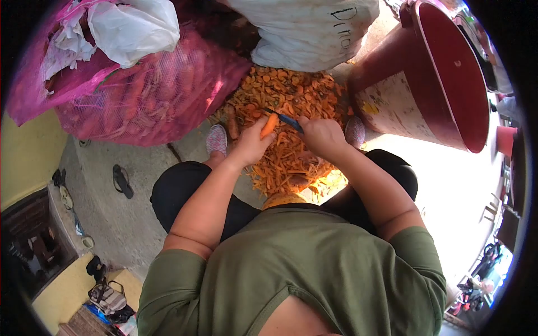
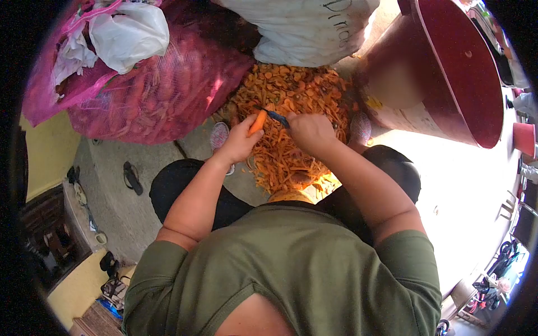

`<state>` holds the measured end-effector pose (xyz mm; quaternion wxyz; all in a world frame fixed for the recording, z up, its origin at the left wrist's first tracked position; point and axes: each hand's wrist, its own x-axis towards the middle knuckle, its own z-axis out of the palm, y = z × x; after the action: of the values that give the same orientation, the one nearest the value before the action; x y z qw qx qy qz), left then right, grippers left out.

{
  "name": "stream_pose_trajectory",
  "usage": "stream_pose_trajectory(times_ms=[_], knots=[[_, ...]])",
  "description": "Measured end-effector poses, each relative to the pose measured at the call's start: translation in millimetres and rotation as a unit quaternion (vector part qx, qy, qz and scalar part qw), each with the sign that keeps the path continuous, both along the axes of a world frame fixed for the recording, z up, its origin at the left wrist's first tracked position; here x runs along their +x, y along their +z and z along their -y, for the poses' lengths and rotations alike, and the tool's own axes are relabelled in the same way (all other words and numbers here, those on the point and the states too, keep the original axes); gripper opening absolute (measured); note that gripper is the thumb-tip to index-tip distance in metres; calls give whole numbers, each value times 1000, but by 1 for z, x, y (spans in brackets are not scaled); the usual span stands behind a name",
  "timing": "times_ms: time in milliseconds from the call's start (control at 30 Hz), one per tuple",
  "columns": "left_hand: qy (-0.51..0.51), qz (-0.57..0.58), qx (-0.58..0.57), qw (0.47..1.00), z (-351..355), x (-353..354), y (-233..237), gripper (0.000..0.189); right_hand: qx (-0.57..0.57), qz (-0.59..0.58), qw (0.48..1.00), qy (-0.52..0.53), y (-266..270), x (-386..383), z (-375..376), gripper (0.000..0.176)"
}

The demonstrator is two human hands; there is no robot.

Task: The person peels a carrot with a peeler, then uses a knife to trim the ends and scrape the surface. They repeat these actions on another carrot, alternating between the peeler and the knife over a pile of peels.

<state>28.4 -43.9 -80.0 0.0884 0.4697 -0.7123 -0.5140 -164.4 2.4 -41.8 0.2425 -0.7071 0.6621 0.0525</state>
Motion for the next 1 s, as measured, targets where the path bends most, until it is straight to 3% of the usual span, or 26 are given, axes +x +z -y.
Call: stream_pose_trajectory(times_ms=[67,167,200,300,400,500,600,733,800,1000], knots=[[5,-5,-17,1000,2,0,0,41,18,-13,1000,7,5,-2,1,19],[146,13,40,988,15,-2,12,33,53,-46,996,46,4,-9,-1,16],[202,-71,14,977,25,1,14,25,73,-57,994,65,-4,-12,-5,17],[181,-54,13,982,27,4,21,22,92,-52,992,64,-9,-13,-4,19],[225,-246,26,942,17,-6,10,22,173,-22,985,18,-3,-1,4,23],[292,-393,149,859,16,-10,11,23,205,30,978,0,-11,5,6,28],[265,-329,186,887,16,-4,17,24,167,61,983,-46,-14,2,14,32],[149,-164,168,961,17,4,8,33,87,66,991,-80,-6,-1,18,34],[68,-84,134,985,14,1,7,37,72,55,995,-45,-2,2,15,35],[35,-51,53,997,10,-6,3,38,61,54,997,-4,7,3,8,30]])
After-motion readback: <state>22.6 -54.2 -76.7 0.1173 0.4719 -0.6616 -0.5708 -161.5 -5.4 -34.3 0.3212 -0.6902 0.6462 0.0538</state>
